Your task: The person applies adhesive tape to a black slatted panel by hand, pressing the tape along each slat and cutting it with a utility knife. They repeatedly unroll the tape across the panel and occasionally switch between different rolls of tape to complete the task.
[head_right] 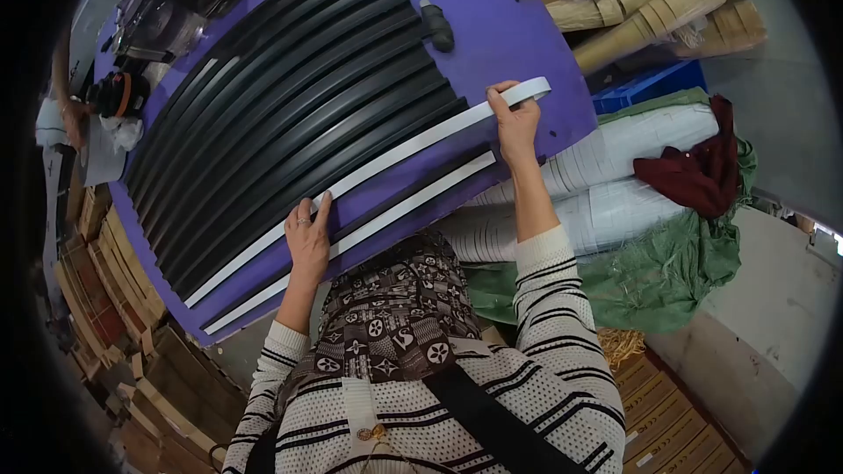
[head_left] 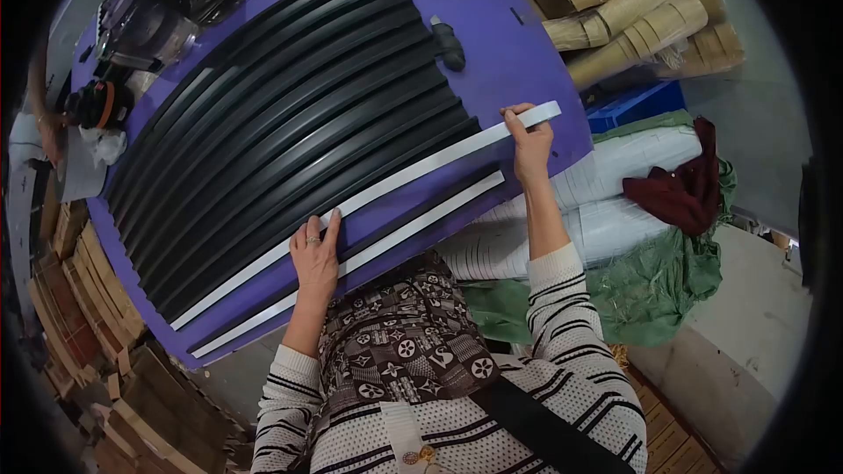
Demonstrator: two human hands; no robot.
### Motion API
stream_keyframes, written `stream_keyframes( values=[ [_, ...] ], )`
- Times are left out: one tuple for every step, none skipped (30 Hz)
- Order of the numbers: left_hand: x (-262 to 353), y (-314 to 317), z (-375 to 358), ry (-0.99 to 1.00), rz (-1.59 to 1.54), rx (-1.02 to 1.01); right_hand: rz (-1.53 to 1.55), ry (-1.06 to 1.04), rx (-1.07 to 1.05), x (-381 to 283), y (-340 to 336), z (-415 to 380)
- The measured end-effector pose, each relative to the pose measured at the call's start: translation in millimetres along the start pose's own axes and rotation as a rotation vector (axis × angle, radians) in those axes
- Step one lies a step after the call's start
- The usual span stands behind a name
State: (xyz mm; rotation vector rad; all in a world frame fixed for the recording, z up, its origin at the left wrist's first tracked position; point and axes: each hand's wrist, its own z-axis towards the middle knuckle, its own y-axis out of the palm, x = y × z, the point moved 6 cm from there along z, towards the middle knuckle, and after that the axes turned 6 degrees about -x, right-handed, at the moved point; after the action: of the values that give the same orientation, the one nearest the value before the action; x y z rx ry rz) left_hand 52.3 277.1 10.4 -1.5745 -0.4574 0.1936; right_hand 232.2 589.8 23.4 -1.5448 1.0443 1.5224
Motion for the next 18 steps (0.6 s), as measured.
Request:
stream_keyframes(
  values=[
    [-1,2,0,-0.004,0.004,0.002,-0.299,0.057,-0.041,3,-7,7],
    [-2,3,-1,-0.011,0.009,0.004,-0.477,0.012,-0.095,5,-7,12],
    [-3,3,0,-0.019,0.008,-0.006,-0.655,-0.034,-0.151,12,-6,16],
    [-2,2,1,-0.014,0.011,-0.011,-0.698,-0.146,-0.14,17,-6,19],
    [-2,2,1,-0.03,0.02,-0.026,-0.695,-0.138,-0.136,25,-10,23],
    [-2,3,0,-0.047,0.028,-0.042,-0.767,-0.173,-0.154,25,-7,25],
    [-1,3,1,-0.043,0.028,-0.05,-0.839,-0.207,-0.173,26,-4,25],
    [-2,3,1,-0.052,0.025,-0.065,-0.915,-0.155,-0.179,29,-3,25],
    [-2,3,2,-0.064,0.023,-0.079,-0.914,-0.15,-0.177,37,-3,24],
    [-2,3,1,-0.062,0.026,-0.082,-1.15,-0.245,-0.185,45,2,21],
    [-2,2,1,-0.061,0.033,-0.089,-1.387,-0.344,-0.189,51,6,18],
    [-2,2,2,-0.059,0.039,-0.091,-1.42,-0.321,-0.208,48,9,19],
    [-1,0,2,-0.053,0.038,-0.08,-1.423,-0.328,-0.197,45,8,19],
    [-2,1,2,-0.062,0.018,-0.103,-1.423,-0.361,-0.202,41,7,20],
    [-2,1,4,-0.072,-0.001,-0.123,-1.422,-0.399,-0.207,35,7,22],
    [0,-6,8,-0.074,0.002,-0.126,-1.433,-0.256,-0.28,17,7,23],
    [0,-10,11,-0.105,-0.022,-0.115,-1.437,-0.112,-0.356,-8,7,20],
    [-1,-13,14,-0.137,-0.046,-0.108,-1.389,0.132,-0.487,-12,-1,17]
  ],
)
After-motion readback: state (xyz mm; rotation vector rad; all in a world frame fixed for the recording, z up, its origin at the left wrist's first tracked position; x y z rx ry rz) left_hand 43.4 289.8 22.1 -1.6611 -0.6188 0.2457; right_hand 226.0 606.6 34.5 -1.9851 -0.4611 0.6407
